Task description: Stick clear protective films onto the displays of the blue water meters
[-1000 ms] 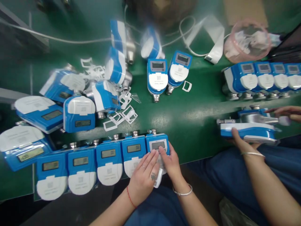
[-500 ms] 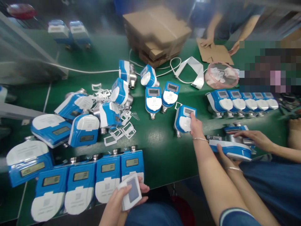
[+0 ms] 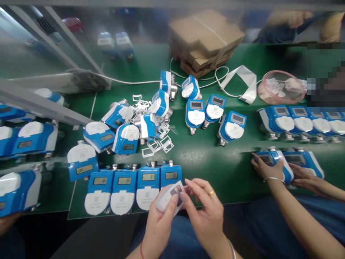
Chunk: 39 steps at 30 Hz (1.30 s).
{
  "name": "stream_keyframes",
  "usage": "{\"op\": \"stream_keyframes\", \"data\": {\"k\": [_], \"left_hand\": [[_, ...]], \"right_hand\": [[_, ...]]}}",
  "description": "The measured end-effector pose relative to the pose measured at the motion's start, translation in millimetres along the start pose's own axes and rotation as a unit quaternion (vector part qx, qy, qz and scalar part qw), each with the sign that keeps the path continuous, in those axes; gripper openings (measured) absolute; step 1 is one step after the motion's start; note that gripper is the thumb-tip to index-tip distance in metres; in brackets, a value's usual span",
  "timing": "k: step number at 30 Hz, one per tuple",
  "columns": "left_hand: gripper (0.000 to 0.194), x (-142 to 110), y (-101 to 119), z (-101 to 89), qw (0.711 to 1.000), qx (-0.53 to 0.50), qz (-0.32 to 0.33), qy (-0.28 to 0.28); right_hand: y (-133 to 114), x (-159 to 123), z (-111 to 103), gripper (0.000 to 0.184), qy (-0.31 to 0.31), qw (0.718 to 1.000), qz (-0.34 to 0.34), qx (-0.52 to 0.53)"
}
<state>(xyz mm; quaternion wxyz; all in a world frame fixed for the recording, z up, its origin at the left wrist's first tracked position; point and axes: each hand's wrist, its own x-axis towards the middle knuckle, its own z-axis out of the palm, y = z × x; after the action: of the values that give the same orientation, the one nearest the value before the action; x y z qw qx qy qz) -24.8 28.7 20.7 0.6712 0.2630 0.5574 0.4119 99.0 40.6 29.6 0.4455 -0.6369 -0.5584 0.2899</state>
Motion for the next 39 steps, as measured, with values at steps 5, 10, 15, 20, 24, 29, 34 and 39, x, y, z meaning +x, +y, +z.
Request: {"op": "stream_keyframes", "data": {"k": [5,10,15,20,24,29,34,39], "left_hand": [[0.023,-11.8,15.4,-8.6,0.982,0.133,0.133,0.009],[0.020,-17.0,30.1,-9.9,0.950,0.193,0.243,0.031],[0.021,-23.5,40.7,-11.3,0.934,0.207,0.286,0.045],[0.021,-33.1,47.2,-13.1,0.941,0.187,0.279,0.047],[0.020,-37.9,49.1,-14.6,0.938,0.186,0.291,0.043],[0.021,-41.8,52.1,-13.6,0.926,0.190,0.322,0.056],[0.022,-45.8,52.6,-14.5,0.919,0.210,0.326,0.067],[0.020,-44.7,65.6,-19.7,0.919,0.225,0.316,0.065]], "right_hand": [[-24.6,-12.1,6.9,0.027,0.024,0.998,-0.056,-0.022],[-41.5,-9.4,7.5,0.028,0.052,0.994,-0.091,-0.031],[-50.5,-16.0,8.2,0.028,0.048,0.990,-0.125,-0.036],[-53.0,-22.7,6.0,0.045,0.036,0.977,-0.197,-0.073],[-56.9,-22.3,5.4,0.053,0.022,0.972,-0.225,-0.069],[-57.9,-22.1,4.8,0.054,0.019,0.965,-0.253,-0.063],[-59.4,-22.9,4.4,0.050,0.006,0.964,-0.261,-0.044],[-64.8,-15.1,1.4,0.044,0.000,0.980,-0.201,-0.013]]}}
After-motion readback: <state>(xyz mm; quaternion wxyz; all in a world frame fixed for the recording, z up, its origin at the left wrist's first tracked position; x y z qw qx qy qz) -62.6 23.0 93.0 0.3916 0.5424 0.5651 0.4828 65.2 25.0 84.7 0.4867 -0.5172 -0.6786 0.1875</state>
